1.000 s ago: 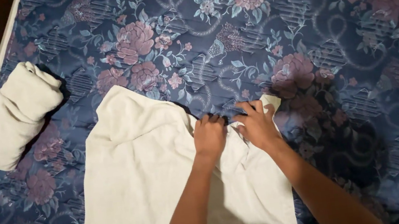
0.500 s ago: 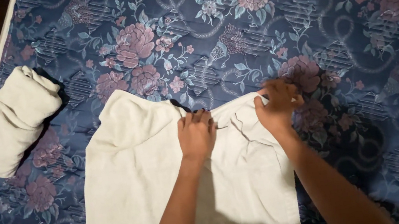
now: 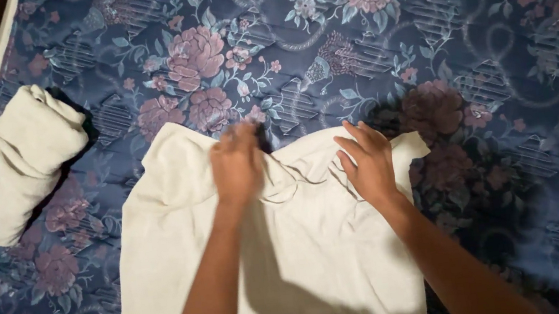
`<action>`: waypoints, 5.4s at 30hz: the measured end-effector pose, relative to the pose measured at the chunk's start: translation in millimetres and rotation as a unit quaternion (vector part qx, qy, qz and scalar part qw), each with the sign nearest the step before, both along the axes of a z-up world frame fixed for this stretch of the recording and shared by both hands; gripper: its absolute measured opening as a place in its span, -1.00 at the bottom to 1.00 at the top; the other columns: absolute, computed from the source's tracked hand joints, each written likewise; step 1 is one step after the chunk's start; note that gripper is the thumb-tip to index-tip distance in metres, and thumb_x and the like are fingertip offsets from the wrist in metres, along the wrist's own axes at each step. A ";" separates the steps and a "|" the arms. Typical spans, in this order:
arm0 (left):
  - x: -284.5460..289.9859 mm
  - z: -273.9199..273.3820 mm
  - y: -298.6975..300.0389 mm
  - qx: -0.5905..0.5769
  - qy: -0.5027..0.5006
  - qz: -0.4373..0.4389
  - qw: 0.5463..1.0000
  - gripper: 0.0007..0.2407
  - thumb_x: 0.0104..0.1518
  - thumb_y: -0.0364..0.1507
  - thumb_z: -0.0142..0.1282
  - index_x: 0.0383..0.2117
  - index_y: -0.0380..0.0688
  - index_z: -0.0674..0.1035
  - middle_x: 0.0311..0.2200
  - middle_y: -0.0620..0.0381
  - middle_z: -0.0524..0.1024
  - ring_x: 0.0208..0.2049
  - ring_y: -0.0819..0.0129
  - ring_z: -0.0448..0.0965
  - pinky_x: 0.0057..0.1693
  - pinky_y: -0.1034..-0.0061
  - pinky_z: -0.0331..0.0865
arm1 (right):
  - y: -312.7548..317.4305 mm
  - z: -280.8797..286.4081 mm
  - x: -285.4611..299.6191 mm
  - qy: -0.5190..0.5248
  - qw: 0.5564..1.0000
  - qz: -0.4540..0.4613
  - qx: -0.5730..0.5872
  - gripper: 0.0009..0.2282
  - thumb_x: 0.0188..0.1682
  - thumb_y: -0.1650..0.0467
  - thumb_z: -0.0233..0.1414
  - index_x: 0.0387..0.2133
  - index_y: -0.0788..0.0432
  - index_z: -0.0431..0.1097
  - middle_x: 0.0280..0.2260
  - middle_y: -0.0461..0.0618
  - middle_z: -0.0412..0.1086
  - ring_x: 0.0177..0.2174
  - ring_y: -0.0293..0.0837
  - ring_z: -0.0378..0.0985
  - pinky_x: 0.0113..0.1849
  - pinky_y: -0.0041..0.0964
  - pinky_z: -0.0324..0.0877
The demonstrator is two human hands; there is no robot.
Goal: The person folds a white towel on a bed. They spread the towel flat, fold the sides inward, and then fold it in half multiple times to create a compact rectangular shape.
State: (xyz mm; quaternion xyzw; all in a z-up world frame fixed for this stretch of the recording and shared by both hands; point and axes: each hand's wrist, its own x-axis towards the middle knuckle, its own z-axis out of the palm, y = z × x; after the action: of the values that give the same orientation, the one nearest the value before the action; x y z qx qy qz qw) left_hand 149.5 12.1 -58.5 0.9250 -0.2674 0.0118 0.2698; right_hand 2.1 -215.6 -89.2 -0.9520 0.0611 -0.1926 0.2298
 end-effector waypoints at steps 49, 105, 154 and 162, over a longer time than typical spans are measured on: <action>-9.1 2.8 83.3 -0.064 0.089 -0.139 0.984 -0.59 0.10 -0.32 0.23 0.11 -0.09 0.52 0.37 0.03 0.25 0.33 0.15 0.29 0.25 0.10 0.13 | 1.4 -30.6 -20.1 0.044 0.996 -0.034 0.072 -0.62 0.02 0.41 0.05 0.15 0.12 0.37 0.25 0.03 0.27 0.27 0.13 0.24 0.26 0.05 0.08; -75.2 -28.4 -189.2 -0.073 -0.009 -0.131 0.989 -0.72 0.15 -0.44 0.11 0.00 -0.13 0.61 0.30 -0.07 0.36 0.31 0.07 0.35 0.20 0.10 0.21 | -49.7 -54.7 -87.9 0.041 0.940 -0.306 0.146 -0.83 -0.08 0.32 0.24 -0.24 -0.03 0.48 -0.05 -0.09 0.27 -0.04 0.06 0.26 -0.05 0.02 0.10; 64.5 -94.0 -105.1 -0.007 -0.016 0.149 0.989 -0.90 0.31 -0.46 0.00 -0.18 -0.13 0.57 0.28 0.00 0.41 0.36 0.05 0.26 0.30 0.00 0.02 | -101.2 -33.1 -24.6 0.114 0.993 0.009 -0.009 -0.48 0.03 0.29 0.00 0.29 0.16 0.21 0.37 0.21 0.05 0.33 0.21 0.08 0.26 0.15 -0.01; -9.6 -60.9 -113.2 -0.032 -0.010 -0.079 0.996 -0.70 0.25 -0.38 0.11 0.07 -0.19 0.51 0.37 -0.22 0.23 0.37 -0.10 0.21 0.27 0.02 0.20 | -99.7 -28.1 -22.6 0.108 0.994 0.007 -0.010 -0.48 0.03 0.29 0.00 0.29 0.16 0.21 0.38 0.20 0.05 0.34 0.22 0.06 0.26 0.16 0.01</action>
State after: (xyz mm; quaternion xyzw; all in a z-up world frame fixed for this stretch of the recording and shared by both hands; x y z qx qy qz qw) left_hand 139.9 -101.1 -119.4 0.8919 -0.3412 0.0079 0.2966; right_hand -20.5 -315.3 -117.3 -0.9698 0.0775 -0.0877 0.2140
